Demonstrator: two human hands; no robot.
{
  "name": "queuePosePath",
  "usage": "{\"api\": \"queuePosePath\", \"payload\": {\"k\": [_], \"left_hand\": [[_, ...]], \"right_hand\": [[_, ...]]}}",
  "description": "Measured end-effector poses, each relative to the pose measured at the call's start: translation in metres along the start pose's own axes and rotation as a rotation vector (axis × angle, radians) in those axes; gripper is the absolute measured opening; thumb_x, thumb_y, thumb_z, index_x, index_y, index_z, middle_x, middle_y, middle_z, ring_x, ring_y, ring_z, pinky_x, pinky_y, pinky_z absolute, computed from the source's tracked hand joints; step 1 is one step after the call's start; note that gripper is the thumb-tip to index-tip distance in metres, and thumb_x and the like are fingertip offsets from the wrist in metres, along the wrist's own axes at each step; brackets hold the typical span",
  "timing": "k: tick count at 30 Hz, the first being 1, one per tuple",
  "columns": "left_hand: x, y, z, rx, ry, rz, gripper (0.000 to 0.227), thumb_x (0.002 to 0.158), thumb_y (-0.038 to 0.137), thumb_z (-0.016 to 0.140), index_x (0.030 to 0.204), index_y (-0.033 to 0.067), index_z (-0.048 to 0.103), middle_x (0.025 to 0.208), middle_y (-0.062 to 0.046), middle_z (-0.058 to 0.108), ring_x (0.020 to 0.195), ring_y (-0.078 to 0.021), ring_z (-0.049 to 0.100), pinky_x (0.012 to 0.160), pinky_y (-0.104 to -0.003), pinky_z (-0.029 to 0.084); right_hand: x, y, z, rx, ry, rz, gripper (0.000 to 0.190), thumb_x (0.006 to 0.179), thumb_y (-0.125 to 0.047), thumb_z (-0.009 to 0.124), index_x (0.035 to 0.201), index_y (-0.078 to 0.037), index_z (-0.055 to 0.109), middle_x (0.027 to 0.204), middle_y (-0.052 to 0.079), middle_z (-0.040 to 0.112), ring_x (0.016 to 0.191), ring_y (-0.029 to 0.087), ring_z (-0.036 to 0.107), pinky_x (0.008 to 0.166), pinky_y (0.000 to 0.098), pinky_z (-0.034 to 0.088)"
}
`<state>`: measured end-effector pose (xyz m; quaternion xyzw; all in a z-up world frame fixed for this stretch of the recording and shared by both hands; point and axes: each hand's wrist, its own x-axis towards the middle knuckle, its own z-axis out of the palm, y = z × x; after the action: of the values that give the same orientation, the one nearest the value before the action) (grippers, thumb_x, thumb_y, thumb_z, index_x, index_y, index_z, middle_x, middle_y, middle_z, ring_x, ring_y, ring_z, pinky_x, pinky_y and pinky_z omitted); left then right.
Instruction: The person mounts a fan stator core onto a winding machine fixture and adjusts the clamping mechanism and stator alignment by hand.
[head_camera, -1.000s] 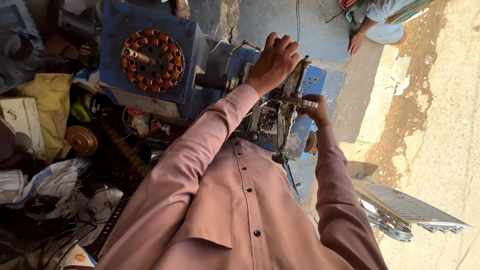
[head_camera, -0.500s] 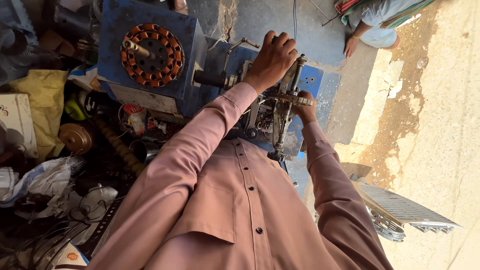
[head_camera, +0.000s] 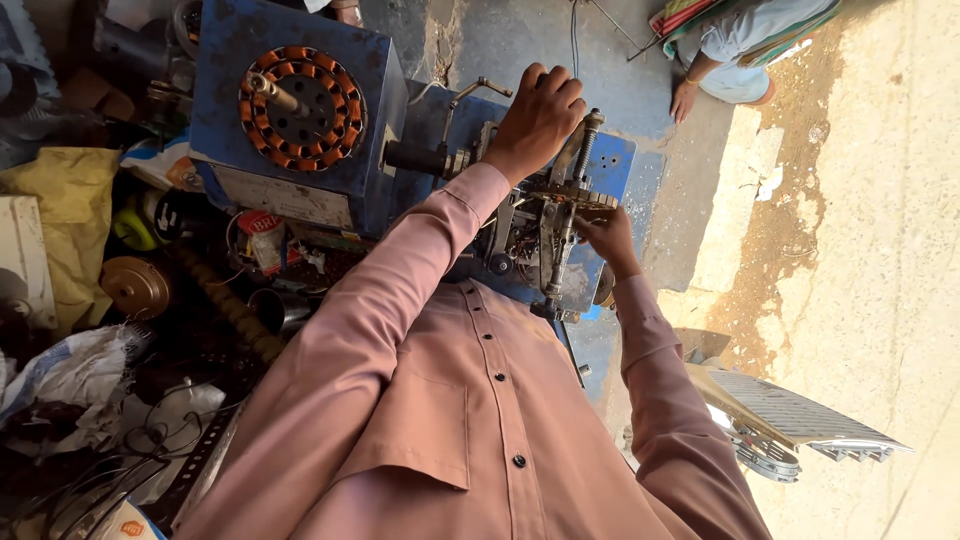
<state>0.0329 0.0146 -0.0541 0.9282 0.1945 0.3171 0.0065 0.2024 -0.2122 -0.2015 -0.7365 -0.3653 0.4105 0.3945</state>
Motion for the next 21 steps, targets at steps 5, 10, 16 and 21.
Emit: {"api": "queuePosePath", "payload": {"k": [5, 10, 16, 21], "left_hand": [[0.002, -0.003, 0.002, -0.02, -0.014, -0.014, 0.009, 0.088, 0.012, 0.07, 0.08, 0.012, 0.066, 0.094, -0.001, 0.059, 0.102, -0.0201, 0.053, 0.097, -0.04, 0.038], [0.0, -0.001, 0.003, -0.02, -0.049, -0.019, 0.008, 0.089, 0.011, 0.069, 0.081, 0.0111, 0.067, 0.094, -0.003, 0.059, 0.101, -0.0215, 0.053, 0.097, -0.041, 0.038], [0.0, 0.001, 0.004, 0.0, 0.01, -0.02, 0.005, 0.088, 0.012, 0.069, 0.083, 0.0112, 0.068, 0.098, -0.002, 0.06, 0.104, -0.0204, 0.053, 0.098, -0.041, 0.039], [0.0, 0.001, 0.006, -0.054, -0.019, -0.02, 0.01, 0.091, 0.012, 0.07, 0.081, 0.0105, 0.068, 0.095, -0.003, 0.06, 0.102, -0.0218, 0.053, 0.097, -0.042, 0.038]], "right_hand": [[-0.025, -0.024, 0.021, -0.537, 0.15, -0.375, 0.011, 0.086, 0.006, 0.071, 0.096, 0.004, 0.075, 0.082, 0.017, 0.07, 0.066, 0.024, 0.063, 0.064, 0.0319, 0.057], [-0.005, 0.005, -0.001, -0.059, 0.228, 0.022, 0.018, 0.093, -0.004, 0.082, 0.099, 0.008, 0.07, 0.087, 0.014, 0.076, 0.074, 0.019, 0.072, 0.067, 0.0318, 0.058], [0.046, 0.043, -0.016, 0.272, -0.018, 0.087, 0.033, 0.079, 0.007, 0.076, 0.109, 0.003, 0.062, 0.097, 0.008, 0.07, 0.081, 0.021, 0.076, 0.071, 0.0348, 0.067], [0.044, 0.034, -0.015, 0.153, -0.045, 0.178, 0.027, 0.084, 0.003, 0.079, 0.104, 0.004, 0.062, 0.094, 0.012, 0.071, 0.079, 0.022, 0.073, 0.067, 0.0351, 0.065]]}}
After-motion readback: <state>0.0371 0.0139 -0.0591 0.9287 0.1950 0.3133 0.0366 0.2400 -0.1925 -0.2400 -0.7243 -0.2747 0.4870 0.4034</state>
